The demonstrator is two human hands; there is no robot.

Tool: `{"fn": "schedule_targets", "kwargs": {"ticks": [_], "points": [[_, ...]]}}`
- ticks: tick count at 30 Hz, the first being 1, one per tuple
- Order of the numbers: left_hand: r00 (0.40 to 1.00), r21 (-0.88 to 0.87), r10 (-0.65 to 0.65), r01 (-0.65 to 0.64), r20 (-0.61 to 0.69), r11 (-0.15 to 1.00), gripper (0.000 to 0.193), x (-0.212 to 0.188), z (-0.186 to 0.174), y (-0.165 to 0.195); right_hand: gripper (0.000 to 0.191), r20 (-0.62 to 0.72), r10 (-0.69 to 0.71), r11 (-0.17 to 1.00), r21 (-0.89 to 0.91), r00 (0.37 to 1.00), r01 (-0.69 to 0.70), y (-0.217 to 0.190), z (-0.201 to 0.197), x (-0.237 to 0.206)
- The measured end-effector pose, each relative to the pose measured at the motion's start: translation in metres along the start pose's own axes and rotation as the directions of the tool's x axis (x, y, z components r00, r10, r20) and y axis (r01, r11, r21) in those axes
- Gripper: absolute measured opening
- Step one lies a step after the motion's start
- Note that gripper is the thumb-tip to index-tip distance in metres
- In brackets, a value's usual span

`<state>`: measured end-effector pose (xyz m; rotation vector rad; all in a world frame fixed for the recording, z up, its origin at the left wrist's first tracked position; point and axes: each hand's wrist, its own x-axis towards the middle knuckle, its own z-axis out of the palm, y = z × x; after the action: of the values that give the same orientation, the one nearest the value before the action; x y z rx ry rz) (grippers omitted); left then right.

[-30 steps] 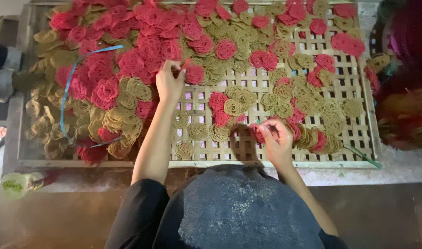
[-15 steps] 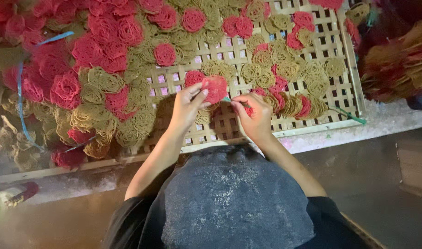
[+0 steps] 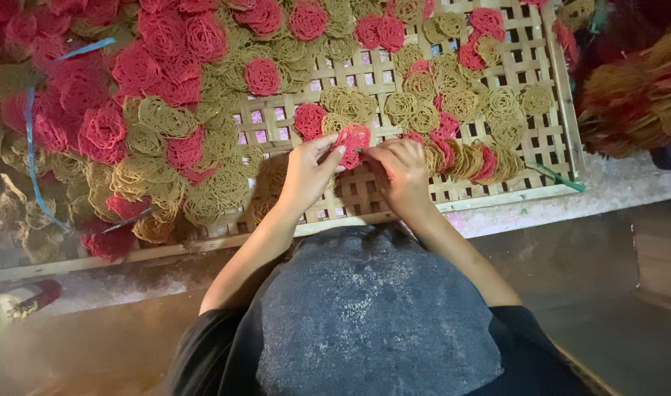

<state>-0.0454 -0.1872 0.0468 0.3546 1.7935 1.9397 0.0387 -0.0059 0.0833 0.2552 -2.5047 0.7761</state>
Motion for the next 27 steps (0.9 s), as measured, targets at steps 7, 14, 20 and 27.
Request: {"fn": "schedule_targets", "kwargs": {"ticks": [7, 14, 20, 27], "points": [[0.999, -0.008, -0.043, 0.043, 0.026, 0.999, 0.027, -0.002, 0.003, 0.007, 0.029, 0.017, -0.024, 1.000, -0.020, 1.000, 0.024, -0.005, -0.005, 0.001], [0.978, -0.149, -0.148, 0.169, 0.144, 0.974, 0.031, 0.004, 0.001, -0.006, 0.026, 0.062, -0.002, 0.998, -0.064, 0.998, 0.006, 0.002, 0.000, -0.001], [0.995, 0.097, 0.024, -0.034, 0.102, 0.995, 0.022, 0.001, 0.015, -0.002, 0.054, 0.111, 0.046, 0.997, 0.051, 0.993, -0.052, 0.014, -0.007, -0.008], [0.998, 0.345, 0.038, -0.053, 0.050, 0.937, 0.013, -0.014, 0.027, 0.046, 0.038, 0.165, 0.062, 0.996, -0.073, 0.984, -0.050, 0.025, -0.045, -0.018]]}}
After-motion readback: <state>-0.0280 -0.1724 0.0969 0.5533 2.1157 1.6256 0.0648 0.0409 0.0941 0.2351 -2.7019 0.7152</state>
